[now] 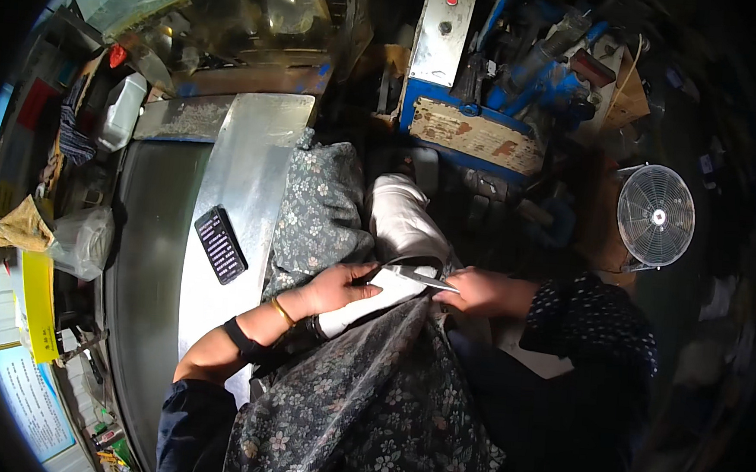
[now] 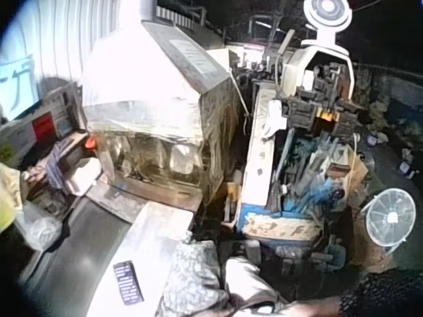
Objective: The worker is performing various tasks in a shoe manufacturing line, including inspecting shoes and using a specialized machine to press or shape them.
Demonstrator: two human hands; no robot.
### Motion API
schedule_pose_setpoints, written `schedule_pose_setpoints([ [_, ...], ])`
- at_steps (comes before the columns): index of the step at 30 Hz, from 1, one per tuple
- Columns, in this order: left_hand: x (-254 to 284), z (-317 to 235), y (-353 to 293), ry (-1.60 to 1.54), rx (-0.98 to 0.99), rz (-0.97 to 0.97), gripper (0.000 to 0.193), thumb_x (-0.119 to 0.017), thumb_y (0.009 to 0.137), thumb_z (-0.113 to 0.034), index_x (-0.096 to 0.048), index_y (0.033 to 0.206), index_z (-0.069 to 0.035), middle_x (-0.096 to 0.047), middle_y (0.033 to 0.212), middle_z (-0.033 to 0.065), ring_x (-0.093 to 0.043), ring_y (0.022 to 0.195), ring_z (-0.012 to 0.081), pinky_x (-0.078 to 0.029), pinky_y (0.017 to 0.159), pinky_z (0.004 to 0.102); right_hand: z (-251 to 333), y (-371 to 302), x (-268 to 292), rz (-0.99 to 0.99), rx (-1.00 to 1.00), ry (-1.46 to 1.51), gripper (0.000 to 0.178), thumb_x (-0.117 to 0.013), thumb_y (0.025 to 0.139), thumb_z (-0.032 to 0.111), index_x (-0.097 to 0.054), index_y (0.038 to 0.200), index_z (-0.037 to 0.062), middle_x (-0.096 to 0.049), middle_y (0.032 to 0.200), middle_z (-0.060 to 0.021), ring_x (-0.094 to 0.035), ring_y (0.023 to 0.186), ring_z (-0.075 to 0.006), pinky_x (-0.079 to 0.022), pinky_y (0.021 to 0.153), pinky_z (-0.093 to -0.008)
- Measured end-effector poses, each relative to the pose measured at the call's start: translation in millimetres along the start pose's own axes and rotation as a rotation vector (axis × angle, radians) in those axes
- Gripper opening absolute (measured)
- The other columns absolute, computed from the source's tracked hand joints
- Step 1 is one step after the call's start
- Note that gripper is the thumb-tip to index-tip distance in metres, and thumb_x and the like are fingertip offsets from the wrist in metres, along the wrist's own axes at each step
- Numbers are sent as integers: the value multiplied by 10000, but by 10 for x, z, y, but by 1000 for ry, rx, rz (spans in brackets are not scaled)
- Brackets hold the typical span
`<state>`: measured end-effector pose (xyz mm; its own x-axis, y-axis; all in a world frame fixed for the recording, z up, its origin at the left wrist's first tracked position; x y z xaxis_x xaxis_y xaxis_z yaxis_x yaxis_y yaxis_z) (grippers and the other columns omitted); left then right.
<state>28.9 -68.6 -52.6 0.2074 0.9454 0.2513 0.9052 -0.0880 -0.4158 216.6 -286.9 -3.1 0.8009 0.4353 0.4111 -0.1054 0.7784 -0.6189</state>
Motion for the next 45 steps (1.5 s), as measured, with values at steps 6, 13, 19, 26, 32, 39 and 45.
schedule_pose_setpoints([
  [6, 35, -45, 24, -223, -13, 99, 690, -671, 926, -374, -416, 1431, 21, -596, 1301, 126, -556, 1161, 191, -410, 1033, 314, -320, 48, -492, -451, 477, -359, 205, -545, 977, 260, -606, 1060, 83, -588, 882, -160, -622, 831, -341, -527, 686, -412],
  [13, 68, -207, 319, -521, 253, 172, 589, -665, 898, -480, -628, 1230, 5, -629, 1217, 82, -523, 1137, 183, -387, 994, 304, -473, 114, -802, -797, 382, -621, 185, -656, 866, 197, -621, 1009, 85, -582, 885, -123, -619, 775, -261, -520, 627, -368],
  [19, 46, -117, 274, -493, 230, 89, 524, -687, 903, -392, -624, 1242, 3, -660, 1175, 91, -556, 1121, 173, -400, 1004, 298, 81, -531, -294, -185, -8, 181, 334, -644, 893, 360, -611, 895, 27, -616, 898, -164, -627, 790, -337, -488, 684, -439],
  [26, 123, -84, 193, -17, 162, 145, 830, -715, 862, -477, -411, 1389, 88, -601, 1262, 182, -570, 1150, 206, -441, 996, 311, 600, -84, -164, -313, -88, 222, 344, -587, 958, 333, -581, 901, -6, -637, 837, -251, -624, 809, -434, -471, 679, -470],
  [32, 224, 74, -312, -184, 6, 197, 873, -670, 938, -285, -111, 1530, 30, -409, 1469, 144, -469, 1252, 163, -372, 1074, 289, 641, -101, 62, -401, 24, 18, 388, -544, 976, 364, -593, 907, -15, -646, 853, -253, -631, 791, -426, -466, 683, -470],
  [39, 336, 147, -1117, -179, -77, 69, 923, -764, 853, -267, -189, 1542, -51, -306, 1545, 193, -278, 1433, 271, -245, 1161, 357, 1232, 605, 849, -272, 192, 2, 394, -583, 955, 376, -595, 854, -4, -604, 731, -231, -624, 686, -382, -453, 619, -439],
  [45, 263, 186, -1261, -190, -155, -106, 896, -780, 830, -222, -242, 1535, -92, -337, 1533, 168, -327, 1414, 278, -286, 1149, 374, 1670, 2717, 1153, -818, 372, -291, 284, -626, 920, 274, -596, 1022, 11, -632, 993, -211, -615, 936, -380, -488, 808, -446],
])
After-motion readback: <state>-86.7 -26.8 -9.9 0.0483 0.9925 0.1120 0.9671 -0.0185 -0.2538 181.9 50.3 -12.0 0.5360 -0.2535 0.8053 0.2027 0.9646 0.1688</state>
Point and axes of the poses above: each hand's wrist, its own y-axis towards the middle knuckle, its own x-axis out of the back of the hand, z = x × y, the point moved 2 cm from there along y, towards the middle knuckle
